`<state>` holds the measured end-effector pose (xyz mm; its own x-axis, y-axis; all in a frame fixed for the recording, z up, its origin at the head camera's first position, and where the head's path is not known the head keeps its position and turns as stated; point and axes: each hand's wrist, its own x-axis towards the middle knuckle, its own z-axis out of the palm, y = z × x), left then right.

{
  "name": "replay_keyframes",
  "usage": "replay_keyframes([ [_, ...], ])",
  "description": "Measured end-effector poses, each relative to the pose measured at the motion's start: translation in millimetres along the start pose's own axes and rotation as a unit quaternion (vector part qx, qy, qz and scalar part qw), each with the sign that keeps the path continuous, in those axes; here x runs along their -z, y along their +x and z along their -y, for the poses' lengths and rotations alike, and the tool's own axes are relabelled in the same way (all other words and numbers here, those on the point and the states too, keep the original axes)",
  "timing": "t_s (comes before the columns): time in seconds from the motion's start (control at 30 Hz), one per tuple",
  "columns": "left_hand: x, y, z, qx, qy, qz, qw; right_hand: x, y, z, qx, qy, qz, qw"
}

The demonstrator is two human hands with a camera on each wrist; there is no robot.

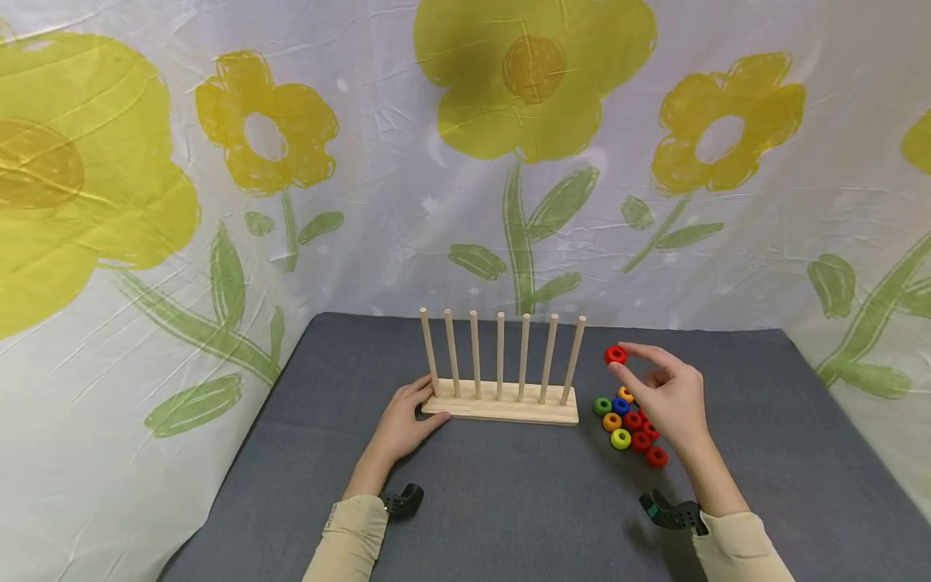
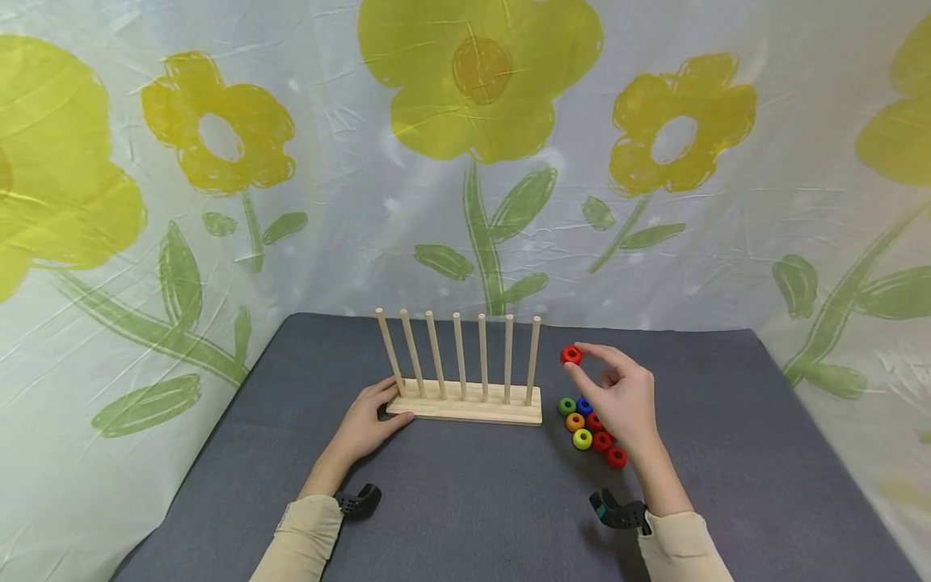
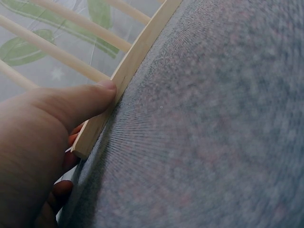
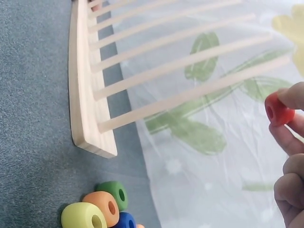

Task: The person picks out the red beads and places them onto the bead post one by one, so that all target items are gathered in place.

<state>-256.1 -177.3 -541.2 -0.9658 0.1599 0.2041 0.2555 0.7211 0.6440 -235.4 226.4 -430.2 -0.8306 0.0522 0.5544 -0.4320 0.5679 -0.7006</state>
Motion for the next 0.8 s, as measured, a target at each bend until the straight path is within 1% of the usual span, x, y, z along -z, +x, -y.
replay_keyframes([
  [0.13,-0.8,-0.2,0.8,-0.006,0.001,-0.005,1.0,-0.1,2.2,1.6,0.004,0.002,0.001,1.0],
  [0.37,-0.5,0.7,0.1,0.003,-0.004,0.002,1.0,0.2,6.3,4.1,0.012,-0.003,0.001,0.9999],
  [0.6,-0.2,0.6,-0.9,0.005,-0.003,0.002,1.0,-0.6,8.2,6.6,0.01,0.001,0.002,0.9999],
  [0.8,0.3,0.4,-0.7,0.005,-0.002,0.004,1.0,-1.5,9.4,9.0,0.019,0.01,0.0,0.9998],
])
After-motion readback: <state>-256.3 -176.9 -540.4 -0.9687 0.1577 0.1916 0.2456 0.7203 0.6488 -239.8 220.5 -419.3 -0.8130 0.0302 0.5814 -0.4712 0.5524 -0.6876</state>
